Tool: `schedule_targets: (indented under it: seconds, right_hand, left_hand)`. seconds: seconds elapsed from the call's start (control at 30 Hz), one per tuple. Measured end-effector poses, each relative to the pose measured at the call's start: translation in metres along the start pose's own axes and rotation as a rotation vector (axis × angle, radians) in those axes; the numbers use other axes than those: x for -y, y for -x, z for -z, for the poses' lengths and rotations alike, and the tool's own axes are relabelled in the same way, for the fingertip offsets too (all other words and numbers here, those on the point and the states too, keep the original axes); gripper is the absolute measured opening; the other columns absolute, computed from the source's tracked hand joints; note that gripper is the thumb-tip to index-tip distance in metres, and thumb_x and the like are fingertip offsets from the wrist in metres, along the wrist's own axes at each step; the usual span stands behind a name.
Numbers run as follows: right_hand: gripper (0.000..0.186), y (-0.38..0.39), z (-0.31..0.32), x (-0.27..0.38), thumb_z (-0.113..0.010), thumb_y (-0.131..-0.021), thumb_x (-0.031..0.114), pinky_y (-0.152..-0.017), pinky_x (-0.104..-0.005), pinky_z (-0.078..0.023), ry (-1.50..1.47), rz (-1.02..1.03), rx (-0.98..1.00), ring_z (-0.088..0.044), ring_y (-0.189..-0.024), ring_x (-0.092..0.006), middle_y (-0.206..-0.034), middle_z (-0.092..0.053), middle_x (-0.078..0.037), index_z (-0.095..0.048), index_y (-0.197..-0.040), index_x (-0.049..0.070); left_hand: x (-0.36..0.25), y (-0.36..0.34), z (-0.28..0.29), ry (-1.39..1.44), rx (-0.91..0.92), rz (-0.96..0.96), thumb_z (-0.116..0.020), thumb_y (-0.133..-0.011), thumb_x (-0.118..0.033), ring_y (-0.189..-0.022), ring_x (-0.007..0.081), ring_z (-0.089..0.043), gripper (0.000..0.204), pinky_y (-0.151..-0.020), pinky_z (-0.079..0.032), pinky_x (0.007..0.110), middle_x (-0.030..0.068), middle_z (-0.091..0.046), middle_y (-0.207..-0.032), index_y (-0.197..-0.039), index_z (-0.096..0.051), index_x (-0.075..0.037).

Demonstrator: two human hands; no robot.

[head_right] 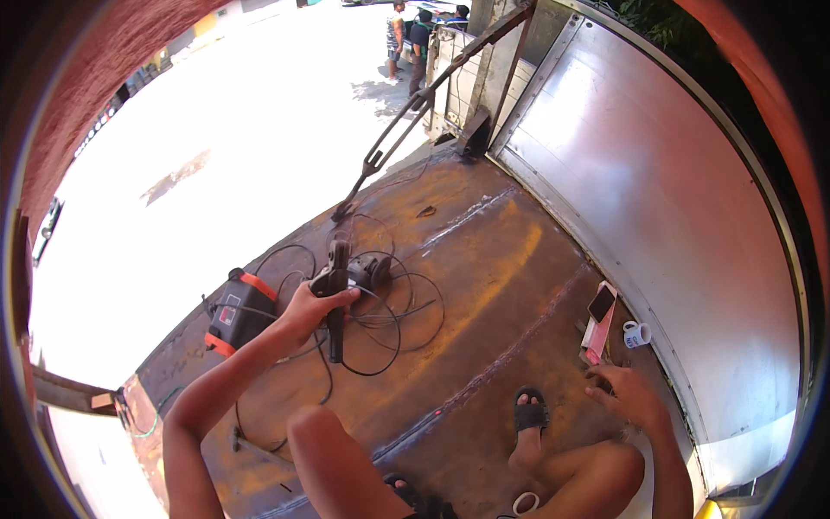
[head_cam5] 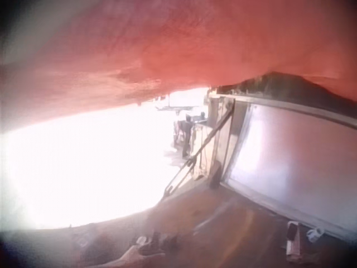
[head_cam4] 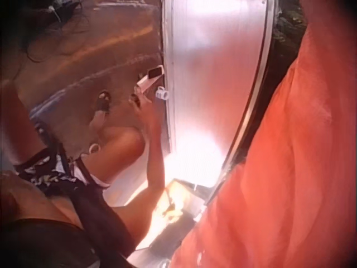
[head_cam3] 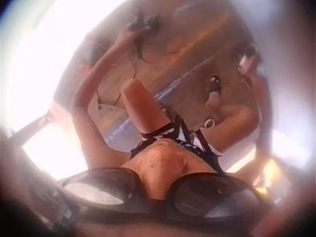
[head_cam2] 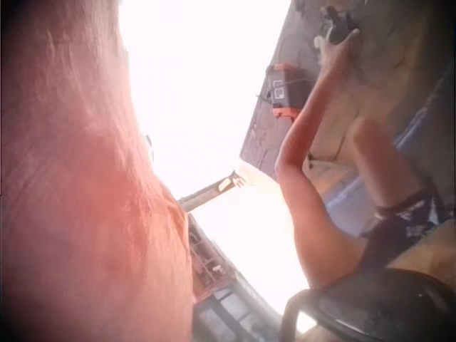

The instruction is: The person welds a seam on a large curved metal surface using a handheld welding torch. They pause briefly to reposition the torch and then continue welding along the seam.

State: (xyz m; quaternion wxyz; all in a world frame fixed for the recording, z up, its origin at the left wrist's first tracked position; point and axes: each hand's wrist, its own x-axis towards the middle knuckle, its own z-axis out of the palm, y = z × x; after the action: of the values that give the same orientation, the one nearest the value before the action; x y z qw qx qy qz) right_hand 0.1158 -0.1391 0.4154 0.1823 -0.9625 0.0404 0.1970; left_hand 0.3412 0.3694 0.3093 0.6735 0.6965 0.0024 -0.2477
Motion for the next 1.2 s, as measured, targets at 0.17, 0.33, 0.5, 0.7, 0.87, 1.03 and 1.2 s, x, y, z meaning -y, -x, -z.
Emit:
schedule_targets:
  seconds: [0.17, 0.33, 0.5, 0.7, 0.87, 1.03, 1.2]
  right_hand:
    - [0.04, 0.037, -0.06, -0.086, -0.075, -0.099, 0.03, -0.09, -0.0429, -0.057, -0.268, -0.21, -0.053, -0.076, -0.099, -0.0331, -0.108, -0.078, -0.02, -0.072, -0.127, 0.001]
    - [0.042, 0.071, -0.131, -0.162, -0.075, -0.099, 0.032, -0.091, -0.0436, -0.057, -0.355, -0.307, -0.043, -0.076, -0.102, -0.0348, -0.111, -0.077, -0.022, -0.072, -0.126, 0.001]
    - [0.053, 0.11, -0.197, -0.262, -0.074, -0.102, 0.037, -0.098, -0.0434, -0.057, -0.463, -0.481, -0.083, -0.075, -0.11, -0.0358, -0.127, -0.073, -0.025, -0.067, -0.136, -0.002]
    - [0.047, 0.09, -0.211, -0.33, -0.071, -0.102, 0.038, -0.091, -0.0514, -0.055, -0.398, -0.483, -0.178, -0.071, -0.107, -0.047, -0.11, -0.074, -0.03, -0.07, -0.124, -0.003]
    - [0.042, 0.076, -0.226, -0.404, -0.071, -0.101, 0.035, -0.089, -0.0508, -0.056, -0.429, -0.61, -0.327, -0.073, -0.104, -0.0445, -0.107, -0.076, -0.027, -0.073, -0.118, -0.004]
    - [0.037, -0.011, -0.221, -0.437, -0.071, -0.102, 0.03, -0.088, -0.0488, -0.057, -0.455, -0.554, -0.357, -0.074, -0.101, -0.0412, -0.105, -0.077, -0.024, -0.074, -0.116, -0.004]
    - [0.027, -0.099, -0.252, -0.453, -0.072, -0.105, 0.024, -0.057, -0.0336, -0.055, -1.167, -0.581, -0.25, -0.07, -0.062, -0.0151, -0.079, -0.071, -0.008, -0.077, -0.107, -0.002]
  left_hand:
    - [0.003, 0.014, -0.098, -0.043, 0.282, -0.002, -0.084, -0.096, -0.038, -0.076, 0.0126, -0.069, 0.035, -0.071, -0.054, 0.03, 0.0028, -0.072, -0.082, -0.098, -0.071, -0.005]
    - [0.018, 0.002, -0.164, -0.401, 0.332, 0.006, -0.086, -0.091, -0.048, -0.077, 0.0129, -0.066, 0.051, -0.072, -0.052, 0.033, 0.0056, -0.069, -0.082, -0.102, -0.072, -0.001]
    - [0.035, -0.029, -0.216, -0.762, 0.174, -0.252, -0.088, -0.088, -0.046, -0.079, 0.0173, -0.069, 0.058, -0.073, -0.053, 0.037, 0.0097, -0.07, -0.086, -0.11, -0.066, 0.003]
    - [0.073, -0.066, -0.22, -0.68, 0.082, -0.138, -0.087, -0.092, -0.029, -0.072, 0.0138, -0.067, 0.049, -0.067, -0.052, 0.032, 0.0068, -0.068, -0.084, -0.116, -0.059, 0.003]
    - [0.104, -0.092, -0.227, -0.749, 0.098, -0.091, -0.088, -0.092, -0.031, -0.072, 0.0143, -0.066, 0.052, -0.067, -0.052, 0.032, 0.0078, -0.068, -0.083, -0.117, -0.058, 0.004]
    - [0.103, -0.101, -0.227, -0.848, 0.003, -0.071, -0.088, -0.092, -0.031, -0.073, 0.0146, -0.066, 0.058, -0.069, -0.053, 0.031, 0.0078, -0.068, -0.084, -0.123, -0.054, 0.004]
    - [0.113, -0.104, -0.244, -0.737, 0.051, 0.0, -0.089, -0.091, -0.027, -0.075, 0.0131, -0.065, 0.056, -0.07, -0.052, 0.03, 0.0058, -0.069, -0.082, -0.122, -0.053, 0.002]
